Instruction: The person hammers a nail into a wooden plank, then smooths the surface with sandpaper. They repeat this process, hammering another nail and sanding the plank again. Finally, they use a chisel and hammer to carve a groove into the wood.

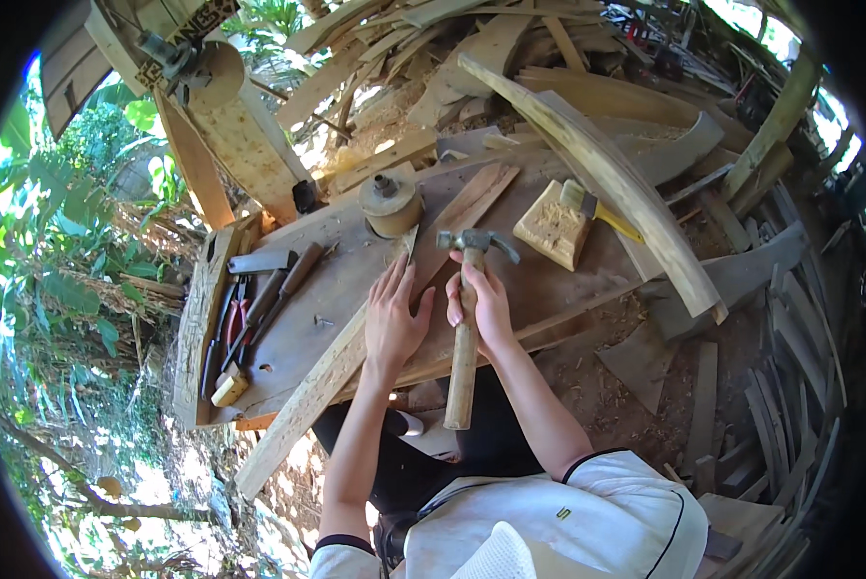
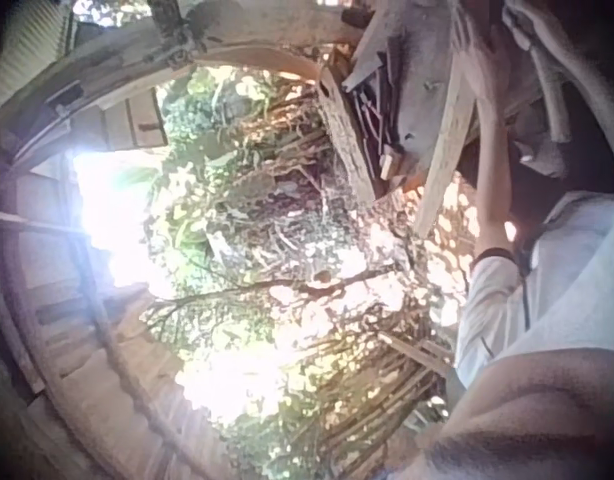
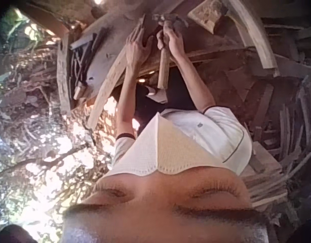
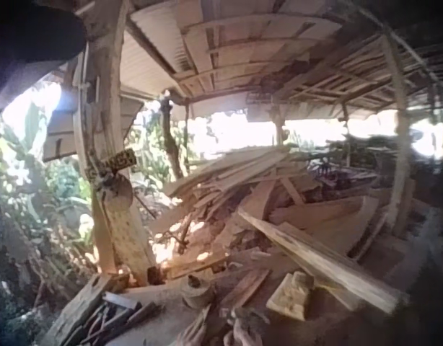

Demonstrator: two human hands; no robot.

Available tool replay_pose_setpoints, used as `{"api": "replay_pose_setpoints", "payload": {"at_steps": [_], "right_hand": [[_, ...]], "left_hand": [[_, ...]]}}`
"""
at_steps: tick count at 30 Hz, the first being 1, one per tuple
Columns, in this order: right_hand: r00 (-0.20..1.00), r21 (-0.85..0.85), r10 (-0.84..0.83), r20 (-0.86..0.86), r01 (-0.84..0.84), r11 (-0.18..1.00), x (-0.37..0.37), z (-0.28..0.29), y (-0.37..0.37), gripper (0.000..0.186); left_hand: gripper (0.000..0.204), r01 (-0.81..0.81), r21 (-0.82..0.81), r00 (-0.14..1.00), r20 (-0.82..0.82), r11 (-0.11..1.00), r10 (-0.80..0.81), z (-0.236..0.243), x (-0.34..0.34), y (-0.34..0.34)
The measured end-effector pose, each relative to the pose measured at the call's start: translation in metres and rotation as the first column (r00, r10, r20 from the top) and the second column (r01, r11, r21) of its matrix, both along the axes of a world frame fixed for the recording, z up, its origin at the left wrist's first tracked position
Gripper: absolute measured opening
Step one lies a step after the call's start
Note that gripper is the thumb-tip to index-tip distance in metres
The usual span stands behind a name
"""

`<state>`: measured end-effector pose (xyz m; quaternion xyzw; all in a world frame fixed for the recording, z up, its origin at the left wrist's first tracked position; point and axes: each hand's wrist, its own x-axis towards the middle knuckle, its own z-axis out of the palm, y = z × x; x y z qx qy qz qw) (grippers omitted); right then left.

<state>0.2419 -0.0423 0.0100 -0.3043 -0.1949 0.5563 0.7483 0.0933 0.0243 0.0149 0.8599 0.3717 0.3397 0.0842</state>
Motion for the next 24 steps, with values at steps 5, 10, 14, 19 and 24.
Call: {"api": "replay_pose_setpoints", "payload": {"at_steps": [5,10,14,19,24], "right_hand": [[0.963,-0.018,-0.007,0.268,0.012,1.000,0.007,0.014,0.000,0.041],[0.863,-0.049,-0.056,0.502,0.093,0.994,0.073,0.054,0.003,0.046],[0.483,-0.051,-0.130,0.866,0.342,0.938,0.149,0.077,0.005,0.038],[-0.140,0.127,-0.055,0.989,0.580,0.805,0.239,0.073,-0.001,0.057],[-0.087,-0.028,0.085,0.993,0.518,0.855,0.258,0.074,0.016,0.061]], "left_hand": [[0.043,-0.069,-0.110,0.985,0.149,0.992,0.085,0.001,-0.004,-0.001],[0.038,-0.086,-0.103,0.975,0.197,0.991,0.105,0.003,-0.005,0.000],[0.035,-0.110,-0.063,0.967,0.222,0.992,0.122,0.002,-0.010,0.001],[0.033,-0.061,-0.112,0.963,0.256,0.992,0.088,0.005,-0.002,-0.002],[0.032,-0.092,-0.124,0.956,0.267,0.988,0.123,0.004,-0.010,0.001]]}}
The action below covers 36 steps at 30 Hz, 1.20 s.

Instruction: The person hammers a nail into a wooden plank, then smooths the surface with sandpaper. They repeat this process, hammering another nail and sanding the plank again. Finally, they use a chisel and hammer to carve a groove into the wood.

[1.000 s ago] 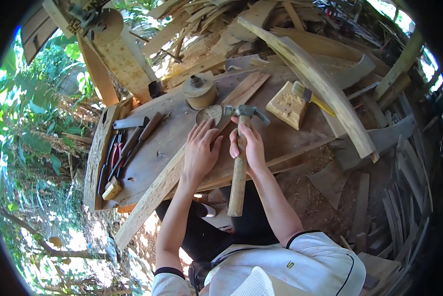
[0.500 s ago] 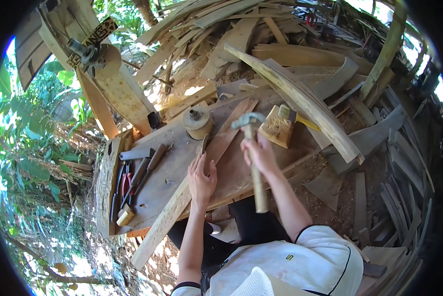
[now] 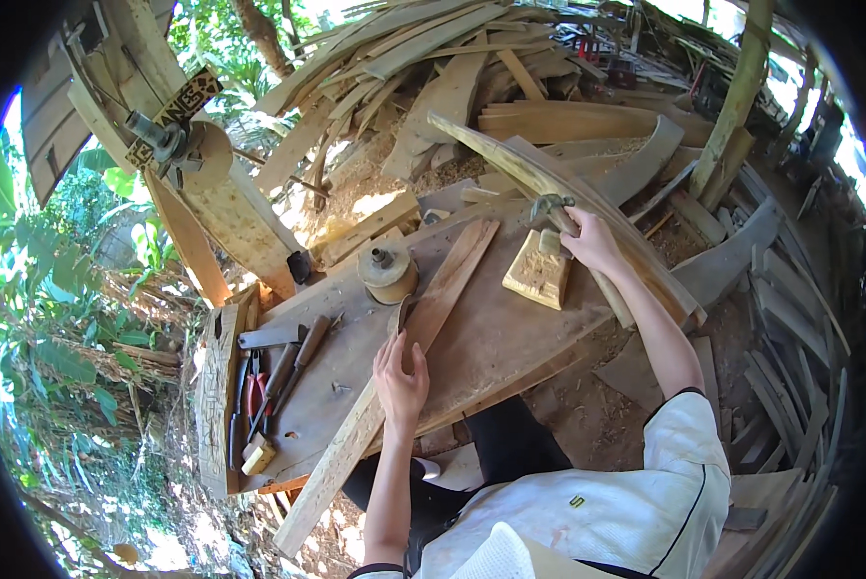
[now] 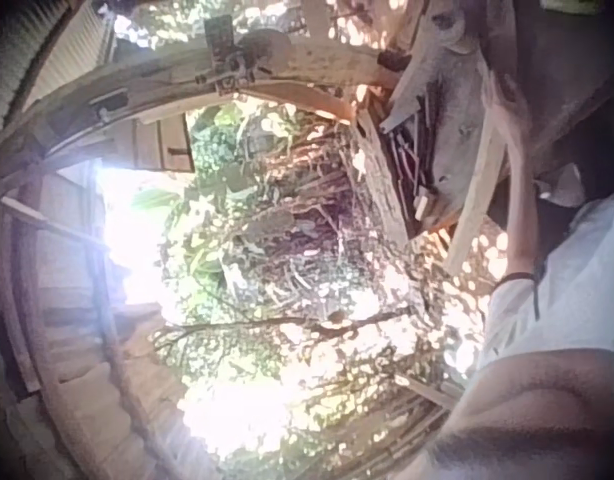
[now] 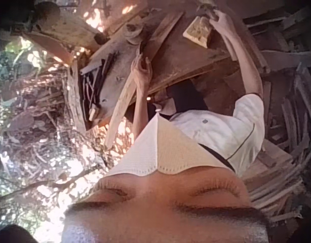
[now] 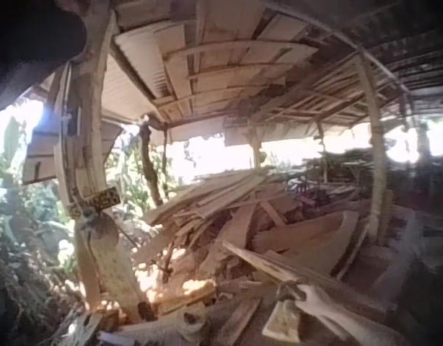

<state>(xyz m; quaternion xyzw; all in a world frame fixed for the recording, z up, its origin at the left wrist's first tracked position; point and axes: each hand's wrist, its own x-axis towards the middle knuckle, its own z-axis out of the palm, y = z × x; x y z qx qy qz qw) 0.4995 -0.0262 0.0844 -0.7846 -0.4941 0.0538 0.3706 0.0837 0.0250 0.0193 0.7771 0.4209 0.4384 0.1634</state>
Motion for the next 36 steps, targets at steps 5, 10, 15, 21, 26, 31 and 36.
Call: {"api": "replay_pose_setpoints", "payload": {"at_steps": [5,10,15,21,26,31,36], "right_hand": [[0.999,-0.047,-0.021,0.043,0.023,0.999,0.018,0.001,0.002,0.062],[0.997,-0.069,-0.020,0.080,0.026,0.997,0.004,0.009,0.011,0.055],[0.970,-0.149,-0.022,0.241,0.059,0.987,0.003,0.024,0.002,0.052],[0.925,-0.247,0.045,0.377,0.053,0.968,-0.011,0.034,0.004,0.039],[0.923,-0.330,0.109,0.370,0.021,0.944,-0.008,0.041,0.007,0.043],[0.903,-0.461,0.275,0.331,-0.100,0.882,0.001,0.046,0.005,0.046],[0.874,-0.578,0.389,0.290,-0.164,0.800,0.009,0.057,0.001,0.053]], "left_hand": [[0.031,0.005,0.016,1.000,0.022,1.000,-0.005,0.002,0.003,-0.002],[0.032,-0.003,-0.025,1.000,0.025,1.000,0.004,0.000,-0.003,-0.002],[0.032,0.006,0.013,1.000,0.024,1.000,-0.006,0.001,0.002,-0.005],[0.033,0.012,-0.009,1.000,0.023,1.000,-0.011,-0.004,-0.002,-0.001],[0.034,-0.009,0.019,0.999,0.043,1.000,0.009,-0.004,-0.002,0.001],[0.033,-0.016,0.027,0.997,0.071,0.999,0.014,-0.006,-0.002,-0.001],[0.032,0.006,0.012,0.995,0.097,1.000,-0.007,-0.002,-0.001,-0.003]]}}
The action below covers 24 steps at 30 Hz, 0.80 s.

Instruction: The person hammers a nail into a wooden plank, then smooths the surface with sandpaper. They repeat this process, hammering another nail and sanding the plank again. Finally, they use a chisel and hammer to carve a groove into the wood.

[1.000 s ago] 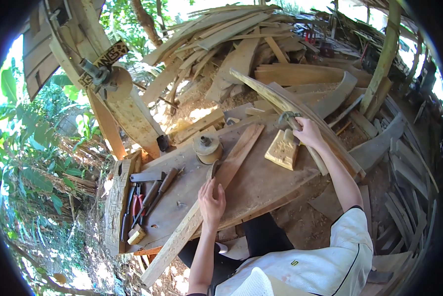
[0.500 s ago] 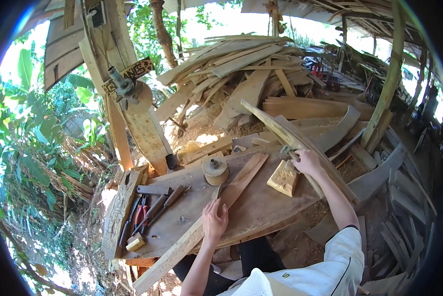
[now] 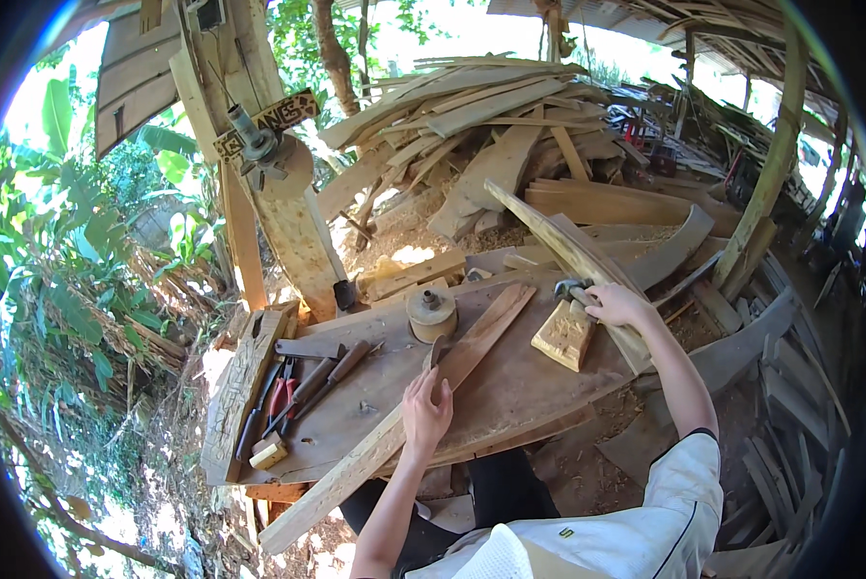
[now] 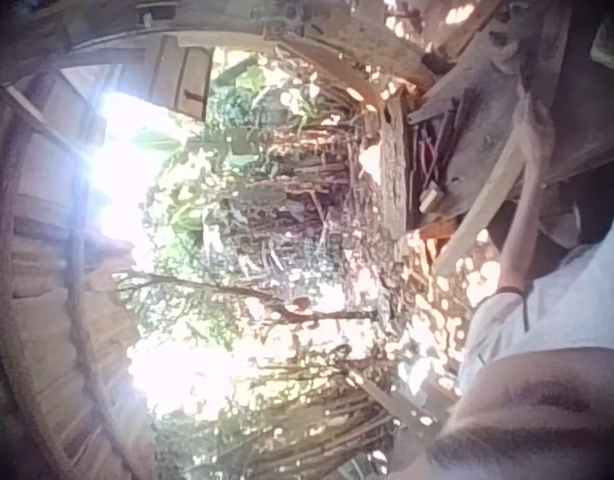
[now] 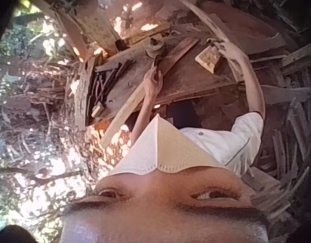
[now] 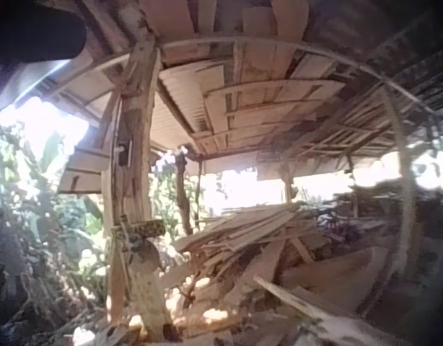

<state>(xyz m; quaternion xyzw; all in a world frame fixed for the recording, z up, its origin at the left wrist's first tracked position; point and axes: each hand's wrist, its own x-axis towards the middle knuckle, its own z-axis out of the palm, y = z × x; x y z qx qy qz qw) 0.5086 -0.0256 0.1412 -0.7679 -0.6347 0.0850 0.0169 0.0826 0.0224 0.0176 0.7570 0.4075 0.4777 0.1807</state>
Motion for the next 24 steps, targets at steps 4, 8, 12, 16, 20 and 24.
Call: {"api": "replay_pose_setpoints", "payload": {"at_steps": [4,8,12,16,20,24], "right_hand": [[0.999,-0.022,0.029,-0.013,-0.030,0.999,-0.001,0.006,-0.003,0.055],[1.000,-0.087,0.026,-0.014,-0.027,0.996,-0.007,0.018,-0.007,0.055],[1.000,-0.151,0.019,0.021,-0.016,0.988,-0.009,0.026,-0.009,0.056],[0.999,-0.185,-0.008,0.045,0.016,0.983,-0.014,0.032,-0.013,0.055],[0.990,-0.172,-0.061,0.125,0.083,0.982,-0.026,0.039,-0.020,0.052],[0.949,-0.037,-0.263,0.175,0.274,0.961,-0.080,0.081,-0.040,0.047]], "left_hand": [[0.032,0.003,-0.021,1.000,0.013,1.000,-0.003,0.002,-0.001,-0.001],[0.032,0.002,-0.032,1.000,0.008,0.999,-0.001,0.002,-0.002,-0.001],[0.032,0.006,-0.029,1.000,0.013,1.000,-0.006,0.002,0.000,-0.001],[0.032,0.010,-0.032,1.000,0.009,0.999,-0.010,0.002,0.000,-0.001],[0.031,0.010,-0.025,1.000,0.019,1.000,-0.009,0.004,0.000,0.001],[0.035,0.015,0.013,0.998,0.061,1.000,-0.016,0.004,-0.007,0.001]]}}
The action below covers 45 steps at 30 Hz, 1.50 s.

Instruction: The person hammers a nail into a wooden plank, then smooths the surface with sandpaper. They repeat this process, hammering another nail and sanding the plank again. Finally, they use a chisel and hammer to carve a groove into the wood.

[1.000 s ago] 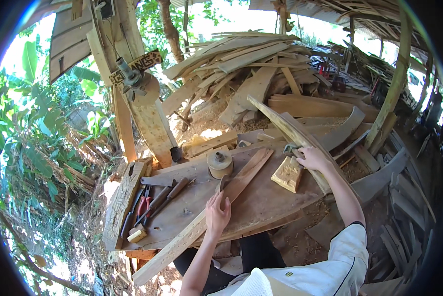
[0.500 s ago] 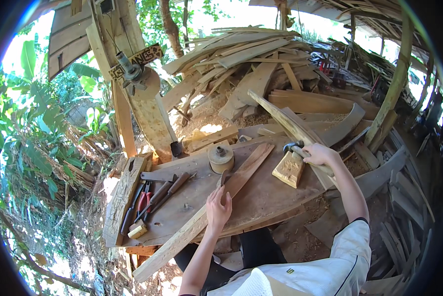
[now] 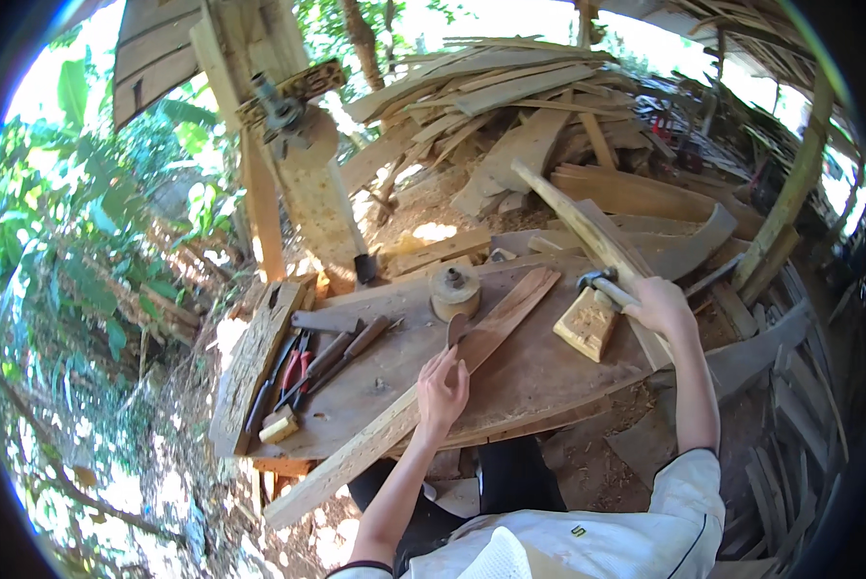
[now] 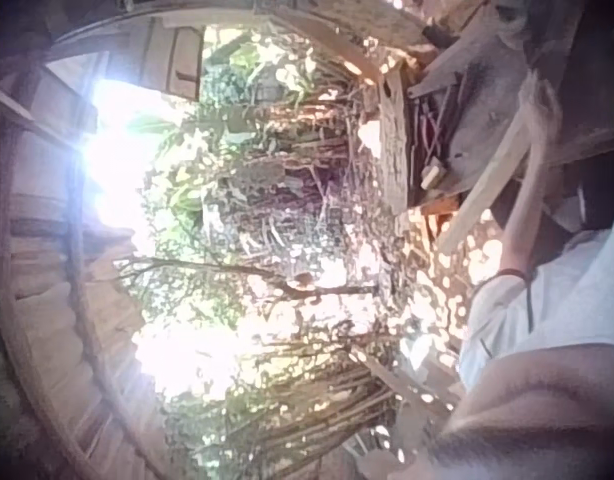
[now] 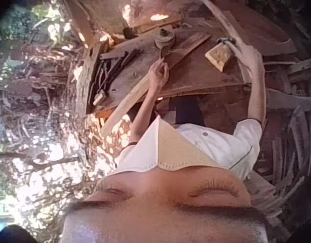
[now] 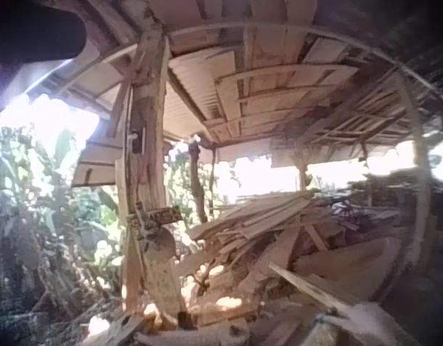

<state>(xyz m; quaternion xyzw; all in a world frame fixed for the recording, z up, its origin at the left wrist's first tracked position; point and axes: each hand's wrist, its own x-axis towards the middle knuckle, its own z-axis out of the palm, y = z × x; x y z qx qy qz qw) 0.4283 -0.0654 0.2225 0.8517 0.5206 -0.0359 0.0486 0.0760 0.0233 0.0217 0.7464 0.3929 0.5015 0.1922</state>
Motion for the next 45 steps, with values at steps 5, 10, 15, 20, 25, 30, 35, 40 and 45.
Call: {"api": "replay_pose_setpoints", "payload": {"at_steps": [5,10,15,20,25,30,35,40,45], "right_hand": [[0.758,0.615,0.626,-0.184,-0.407,0.675,-0.110,-0.039,-0.017,0.064],[0.512,0.677,0.859,-0.029,-0.622,0.394,-0.200,-0.129,-0.002,0.062],[0.417,0.779,0.851,-0.320,-0.395,0.486,-0.239,-0.158,0.006,0.034],[0.379,0.719,0.648,-0.661,0.072,0.691,-0.256,-0.174,0.033,0.016],[0.648,0.729,0.661,-0.379,-0.231,0.644,-0.270,-0.193,0.063,0.036],[0.795,0.815,0.601,-0.077,-0.297,0.498,-0.277,-0.199,0.063,0.052],[0.566,0.638,0.821,-0.077,-0.604,0.477,-0.288,-0.212,0.039,0.063],[0.550,0.590,0.823,-0.141,-0.620,0.516,-0.251,-0.216,0.058,0.044],[0.628,0.666,0.770,-0.111,-0.528,0.527,-0.247,-0.217,0.060,0.040]], "left_hand": [[0.038,0.412,-0.424,0.834,0.532,0.807,-0.146,0.024,-0.010,-0.023],[0.040,0.575,-0.535,0.781,0.584,0.620,-0.220,0.042,-0.065,-0.062],[0.046,0.429,-0.593,0.843,0.535,0.681,-0.065,0.047,-0.113,-0.096],[0.040,0.065,-0.706,0.987,0.148,0.705,0.058,0.007,-0.200,-0.125],[0.074,0.128,-0.923,0.976,0.183,0.364,0.121,-0.020,-0.239,-0.152],[0.059,0.376,-0.775,0.585,0.624,0.508,0.518,-0.059,-0.255,-0.161],[0.047,0.049,-0.775,0.264,0.618,0.630,0.740,-0.074,-0.258,-0.150],[0.043,-0.027,-0.730,0.261,0.654,0.683,0.710,-0.066,-0.252,-0.141],[0.051,-0.038,-0.665,0.376,0.682,0.746,0.627,-0.067,-0.262,-0.156]]}}
